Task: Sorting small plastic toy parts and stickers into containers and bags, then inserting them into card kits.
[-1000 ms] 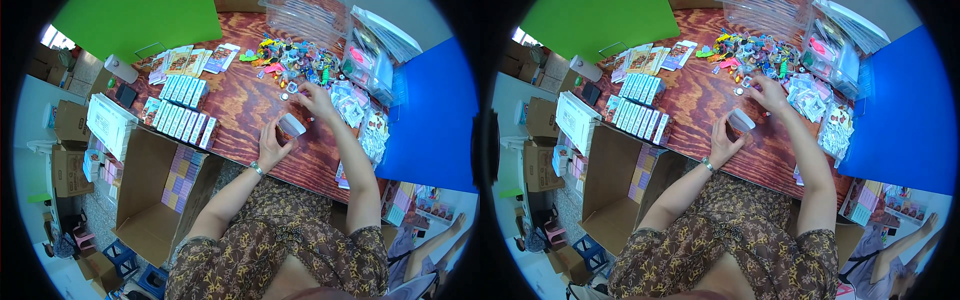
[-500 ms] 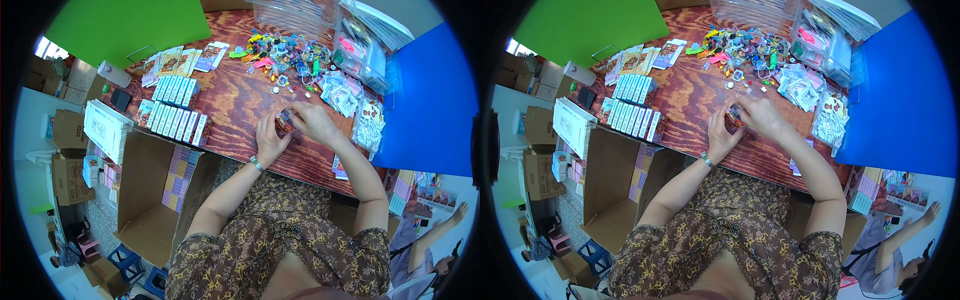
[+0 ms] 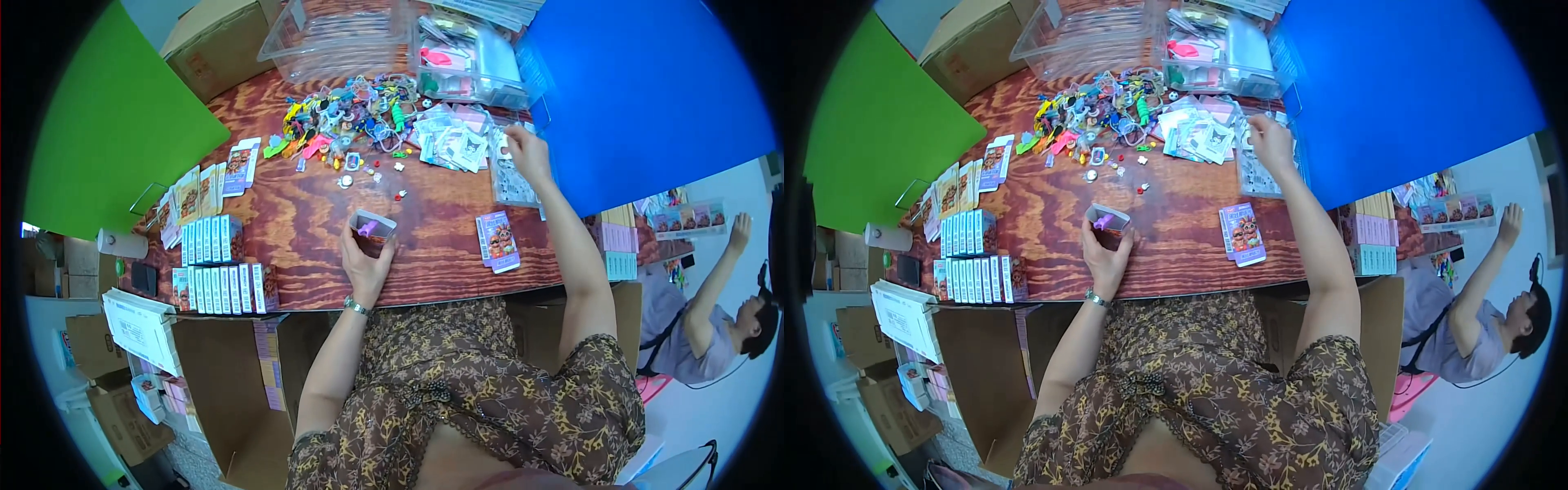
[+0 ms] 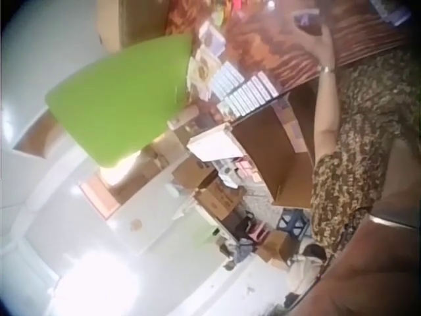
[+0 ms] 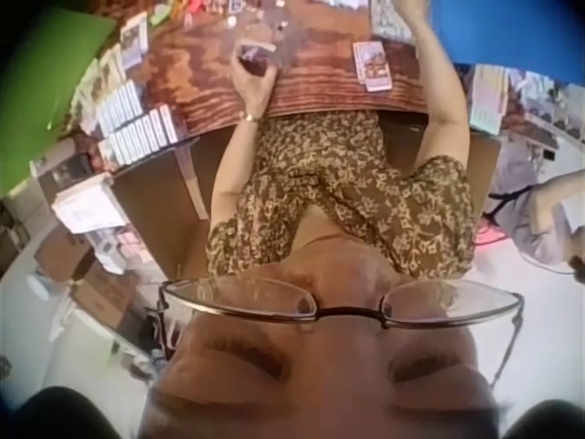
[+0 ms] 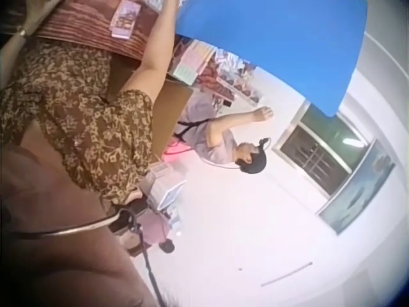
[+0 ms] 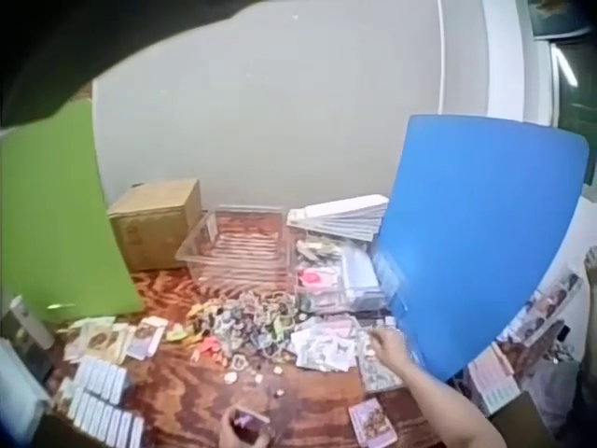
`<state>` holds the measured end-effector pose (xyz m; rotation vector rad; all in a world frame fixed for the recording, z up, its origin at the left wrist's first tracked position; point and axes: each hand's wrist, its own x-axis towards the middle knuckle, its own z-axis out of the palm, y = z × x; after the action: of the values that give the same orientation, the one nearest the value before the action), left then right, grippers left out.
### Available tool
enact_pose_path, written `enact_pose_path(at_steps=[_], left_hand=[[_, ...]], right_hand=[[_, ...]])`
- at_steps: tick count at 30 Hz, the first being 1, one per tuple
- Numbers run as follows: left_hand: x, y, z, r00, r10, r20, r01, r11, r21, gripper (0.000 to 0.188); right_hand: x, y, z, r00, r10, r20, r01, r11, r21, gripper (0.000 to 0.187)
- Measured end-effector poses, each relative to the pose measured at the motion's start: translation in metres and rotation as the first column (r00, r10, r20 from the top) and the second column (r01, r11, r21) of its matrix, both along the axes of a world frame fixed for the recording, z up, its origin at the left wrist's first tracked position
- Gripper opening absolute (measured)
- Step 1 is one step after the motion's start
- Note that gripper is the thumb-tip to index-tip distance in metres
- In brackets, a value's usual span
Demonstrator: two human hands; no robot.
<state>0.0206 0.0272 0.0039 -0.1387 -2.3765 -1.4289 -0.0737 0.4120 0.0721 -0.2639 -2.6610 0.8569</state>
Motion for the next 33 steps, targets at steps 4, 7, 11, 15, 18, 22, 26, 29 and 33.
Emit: enact_pose_path(at_steps=[4, 7, 11, 15, 18, 22, 26, 29, 33], left_hand=[[-0.001, 0.002, -0.002, 1.0, -0.031, -0.003, 0.031, 0.999, 0.01, 0.083], [0.001, -0.003, -0.003, 1.0, -0.017, -0.02, 0.017, 0.999, -0.038, 0.083], [0.001, -0.003, -0.004, 1.0, -0.018, -0.009, 0.017, 0.998, -0.053, 0.082], [0.0, -0.002, -0.004, 0.999, -0.013, -0.031, 0.012, 0.999, -0.049, 0.082], [0.0, -0.002, -0.005, 1.0, -0.014, -0.026, 0.013, 0.999, -0.044, 0.081], [0.001, -0.004, -0.006, 1.0, -0.003, -0.026, 0.002, 0.998, -0.059, 0.08], [0.001, -0.002, -0.003, 1.0, -0.015, -0.019, 0.014, 0.999, -0.045, 0.08], [-0.001, 0.001, -0.002, 1.0, -0.019, -0.022, 0.018, 0.999, -0.04, 0.08], [0.002, -0.003, -0.002, 1.0, -0.016, -0.003, 0.016, 1.0, -0.023, 0.08]], right_hand=[[0.001, 0.038, -0.032, 0.996, -0.064, 0.064, 0.032, 0.908, 0.418, 0.036], [-0.002, 0.026, -0.03, 0.976, -0.124, 0.182, 0.042, 0.916, 0.399, 0.028], [-0.007, 0.04, -0.019, 0.933, -0.067, 0.353, -0.008, 0.978, 0.207, 0.025], [-0.003, 0.04, -0.018, 0.977, -0.071, 0.203, 0.002, 0.948, 0.319, 0.022], [-0.001, 0.041, -0.015, 0.972, -0.126, 0.198, 0.038, 0.918, 0.395, 0.024], [-0.001, 0.036, -0.008, 0.958, -0.186, 0.22, 0.078, 0.902, 0.426, 0.027], [0.0, 0.052, -0.019, 0.97, -0.202, 0.134, 0.128, 0.896, 0.425, 0.027], [0.002, 0.063, -0.024, 0.964, -0.216, 0.152, 0.19, 0.967, 0.17, 0.028], [0.012, 0.042, 0.008, 0.971, -0.176, 0.162, 0.177, 0.984, 0.01, 0.023]])
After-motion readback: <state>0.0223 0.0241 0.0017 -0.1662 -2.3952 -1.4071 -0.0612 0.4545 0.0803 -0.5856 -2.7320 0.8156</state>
